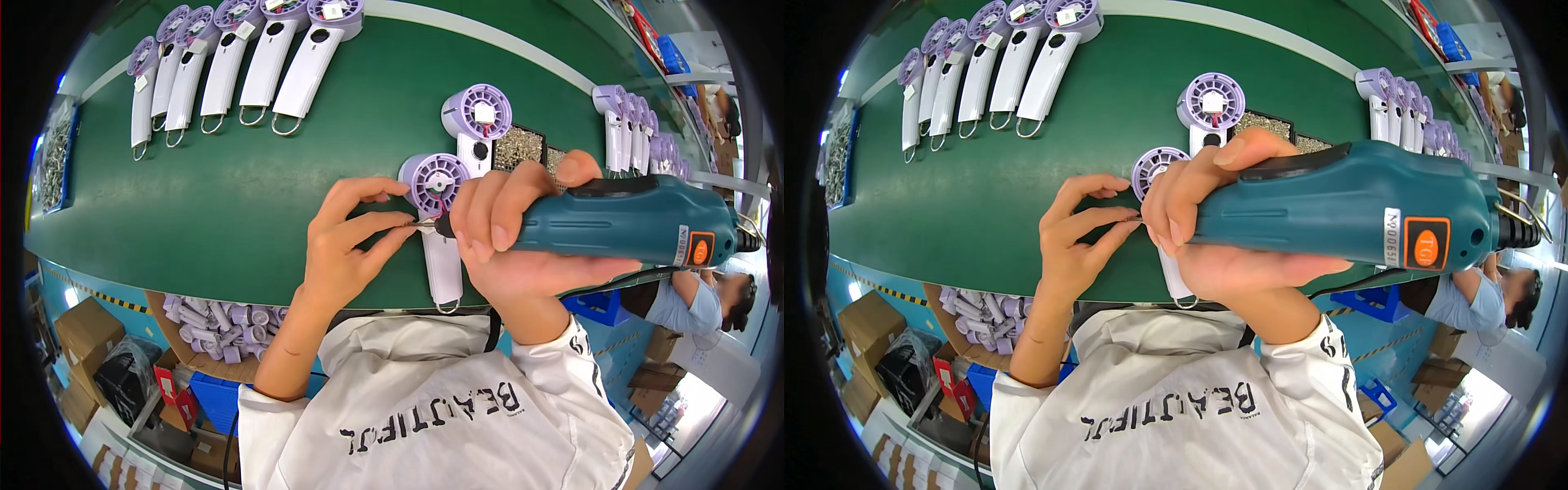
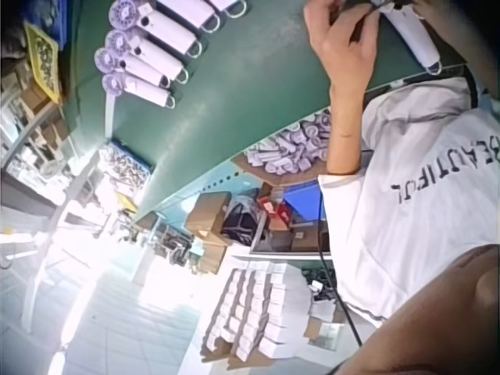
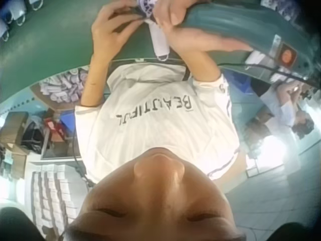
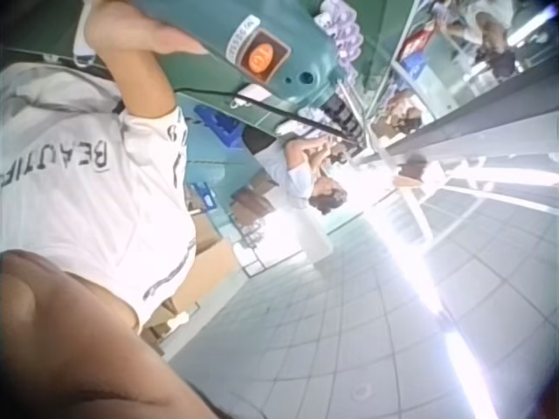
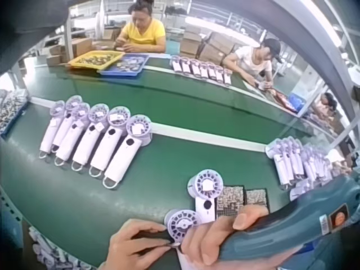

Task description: Assembling handheld portable fans by driving screws into the housing using an electric screwdriver.

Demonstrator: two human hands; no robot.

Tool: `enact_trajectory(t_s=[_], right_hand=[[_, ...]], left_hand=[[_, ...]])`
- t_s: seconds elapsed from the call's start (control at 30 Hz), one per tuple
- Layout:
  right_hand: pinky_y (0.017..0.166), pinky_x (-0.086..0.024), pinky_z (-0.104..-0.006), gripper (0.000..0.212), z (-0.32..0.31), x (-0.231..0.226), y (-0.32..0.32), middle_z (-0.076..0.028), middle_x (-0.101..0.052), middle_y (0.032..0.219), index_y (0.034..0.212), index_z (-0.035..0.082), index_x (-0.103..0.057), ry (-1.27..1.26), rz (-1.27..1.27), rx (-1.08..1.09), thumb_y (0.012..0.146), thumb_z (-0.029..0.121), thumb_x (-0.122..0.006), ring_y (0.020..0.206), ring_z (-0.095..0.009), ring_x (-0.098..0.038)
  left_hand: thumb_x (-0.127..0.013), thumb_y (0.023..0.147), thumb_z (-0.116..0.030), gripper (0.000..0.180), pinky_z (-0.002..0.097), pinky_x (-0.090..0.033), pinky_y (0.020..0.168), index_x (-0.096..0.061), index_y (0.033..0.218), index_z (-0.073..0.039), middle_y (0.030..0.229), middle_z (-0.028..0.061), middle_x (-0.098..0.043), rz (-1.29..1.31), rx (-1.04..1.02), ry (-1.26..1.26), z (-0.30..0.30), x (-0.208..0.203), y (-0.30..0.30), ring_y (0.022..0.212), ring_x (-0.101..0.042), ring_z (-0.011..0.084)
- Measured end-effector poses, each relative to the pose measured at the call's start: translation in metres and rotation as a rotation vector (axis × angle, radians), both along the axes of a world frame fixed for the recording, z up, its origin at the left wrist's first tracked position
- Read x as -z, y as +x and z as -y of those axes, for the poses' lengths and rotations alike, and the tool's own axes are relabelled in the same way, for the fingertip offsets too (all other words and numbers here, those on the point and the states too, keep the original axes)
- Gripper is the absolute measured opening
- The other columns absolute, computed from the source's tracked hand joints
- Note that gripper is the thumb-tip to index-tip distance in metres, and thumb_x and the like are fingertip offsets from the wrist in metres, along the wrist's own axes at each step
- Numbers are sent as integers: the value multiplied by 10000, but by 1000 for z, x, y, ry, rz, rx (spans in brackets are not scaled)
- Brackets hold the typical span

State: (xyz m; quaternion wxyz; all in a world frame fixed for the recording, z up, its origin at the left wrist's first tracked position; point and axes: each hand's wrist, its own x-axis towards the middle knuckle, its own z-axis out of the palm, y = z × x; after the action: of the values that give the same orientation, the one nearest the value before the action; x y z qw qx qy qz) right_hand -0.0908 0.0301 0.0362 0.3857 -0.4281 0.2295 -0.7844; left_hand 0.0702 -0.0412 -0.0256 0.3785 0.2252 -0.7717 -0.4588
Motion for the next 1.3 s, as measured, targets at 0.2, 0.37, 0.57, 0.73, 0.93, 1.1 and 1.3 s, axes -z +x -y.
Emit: enact_trajectory(t_s=[0.2, 0.37, 0.57, 0.73, 0.93, 1.1, 1.3], right_hand=[[466, -388, -331, 868, -1, -1, -1, -48, -499, 648, 1270, 194, -447, -4, 0, 1, 764, 896, -382, 494, -187, -478], [470, -389, -334, 860, -2, -2, -6, -54, -507, 651, 1268, 193, -454, 21, 6, -44, 765, 889, -404, 498, -194, -485], [477, -394, -333, 807, -1, -21, -11, -71, -521, 670, 1184, 218, -475, 13, -89, -30, 737, 889, -457, 498, -201, -476], [474, -394, -335, 839, 1, -14, -17, -83, -521, 676, 1210, 185, -469, -5, -159, -16, 745, 884, -453, 502, -204, -464], [480, -402, -348, 888, 9, -4, -17, -97, -524, 670, 1222, 122, -464, -27, -136, -22, 756, 878, -446, 514, -209, -469], [493, -407, -359, 812, 14, 0, -15, -119, -540, 673, 1160, 88, -476, -11, -145, -83, 773, 801, -482, 524, -221, -476], [518, -413, -363, 615, 16, 1, -12, -128, -551, 687, 1069, 65, -487, 7, -153, -99, 806, 620, -529, 546, -224, -484]], left_hand=[[-792, 648, 11, 189, 326, -523, 773, -739, 829, -1, 1040, 100, -680, -28, 12, -30, 0, -2, 0, 923, -616, 241], [-799, 664, 3, 171, 323, -523, 747, -733, 821, -12, 1046, 79, -687, -64, 34, -62, 1, -3, -2, 907, -605, 242], [-784, 657, 11, 157, 327, -519, 735, -725, 802, -8, 1055, 60, -689, -78, 46, -132, 6, -17, -19, 902, -599, 244], [-778, 664, 0, 147, 328, -517, 738, -727, 801, -12, 1042, 59, -685, -60, 58, -154, 12, -16, -28, 908, -593, 241], [-785, 668, 3, 157, 317, -523, 743, -741, 818, -17, 1014, 59, -675, -18, 13, -91, 10, -13, -23, 906, -593, 235], [-790, 659, 7, 174, 313, -525, 747, -744, 825, -12, 1036, 64, -681, -34, 18, 17, 9, -7, -18, 894, -602, 227], [-806, 643, -9, 184, 346, -511, 765, -752, 817, -35, 1047, 95, -690, -37, -150, -37, -3, -2, 6, 933, -620, 253]])
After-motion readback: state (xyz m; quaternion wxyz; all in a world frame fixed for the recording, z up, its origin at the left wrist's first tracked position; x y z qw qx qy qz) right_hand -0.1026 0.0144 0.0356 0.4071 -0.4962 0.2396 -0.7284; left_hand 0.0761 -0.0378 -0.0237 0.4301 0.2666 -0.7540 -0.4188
